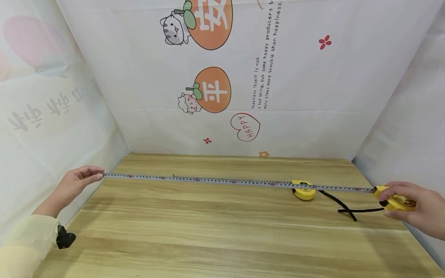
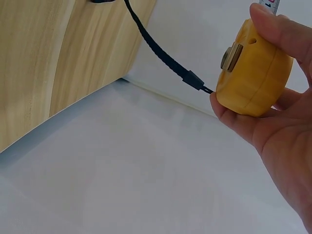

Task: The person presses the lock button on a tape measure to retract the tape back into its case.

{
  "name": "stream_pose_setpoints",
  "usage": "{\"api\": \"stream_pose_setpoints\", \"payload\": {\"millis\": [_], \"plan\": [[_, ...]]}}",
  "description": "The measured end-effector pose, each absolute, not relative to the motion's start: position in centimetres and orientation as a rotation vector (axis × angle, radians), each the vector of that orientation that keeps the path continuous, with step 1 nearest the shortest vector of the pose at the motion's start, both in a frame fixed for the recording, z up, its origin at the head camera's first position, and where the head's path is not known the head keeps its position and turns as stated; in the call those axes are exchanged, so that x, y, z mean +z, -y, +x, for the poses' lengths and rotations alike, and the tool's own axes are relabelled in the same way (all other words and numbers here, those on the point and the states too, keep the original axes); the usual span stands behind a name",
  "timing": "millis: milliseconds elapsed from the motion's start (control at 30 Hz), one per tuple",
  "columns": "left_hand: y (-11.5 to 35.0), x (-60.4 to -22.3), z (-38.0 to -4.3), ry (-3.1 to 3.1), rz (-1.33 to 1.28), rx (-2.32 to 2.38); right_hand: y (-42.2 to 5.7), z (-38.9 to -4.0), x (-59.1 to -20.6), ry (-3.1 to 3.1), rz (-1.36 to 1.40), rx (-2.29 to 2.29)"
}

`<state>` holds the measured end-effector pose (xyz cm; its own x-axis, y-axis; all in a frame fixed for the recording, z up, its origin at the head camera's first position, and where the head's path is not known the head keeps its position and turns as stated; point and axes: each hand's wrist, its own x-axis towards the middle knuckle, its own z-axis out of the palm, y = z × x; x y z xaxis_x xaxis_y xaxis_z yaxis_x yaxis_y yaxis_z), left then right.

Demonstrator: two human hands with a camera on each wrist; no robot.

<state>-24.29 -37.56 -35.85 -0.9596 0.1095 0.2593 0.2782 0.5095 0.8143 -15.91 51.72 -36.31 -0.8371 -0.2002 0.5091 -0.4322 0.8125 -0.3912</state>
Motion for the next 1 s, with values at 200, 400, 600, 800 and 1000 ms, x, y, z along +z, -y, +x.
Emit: {"api": "stream_pose_setpoints", "payload": {"millis": [200, 400, 600, 800, 1000], "plan": [[37.7, -36.1, -24.4, 2.593, -0.316, -1.416, -51.4, -16.1, -36.5, 2.499, 0.517, 0.745], [37.7, -36.1, -24.5, 2.622, -0.306, -1.388, -51.3, -16.1, -36.4, 2.523, 0.443, 0.684], [37.6, -36.1, -24.5, 2.614, -0.316, -1.394, -51.6, -15.9, -36.7, 2.641, 0.29, 0.716], [37.6, -36.3, -24.7, 2.607, -0.338, -1.407, -51.5, -15.9, -37.2, 2.692, 0.187, 0.67], [37.6, -36.4, -24.8, 2.604, -0.338, -1.424, -51.3, -16.1, -37.3, 2.684, 0.22, 0.556]]}}
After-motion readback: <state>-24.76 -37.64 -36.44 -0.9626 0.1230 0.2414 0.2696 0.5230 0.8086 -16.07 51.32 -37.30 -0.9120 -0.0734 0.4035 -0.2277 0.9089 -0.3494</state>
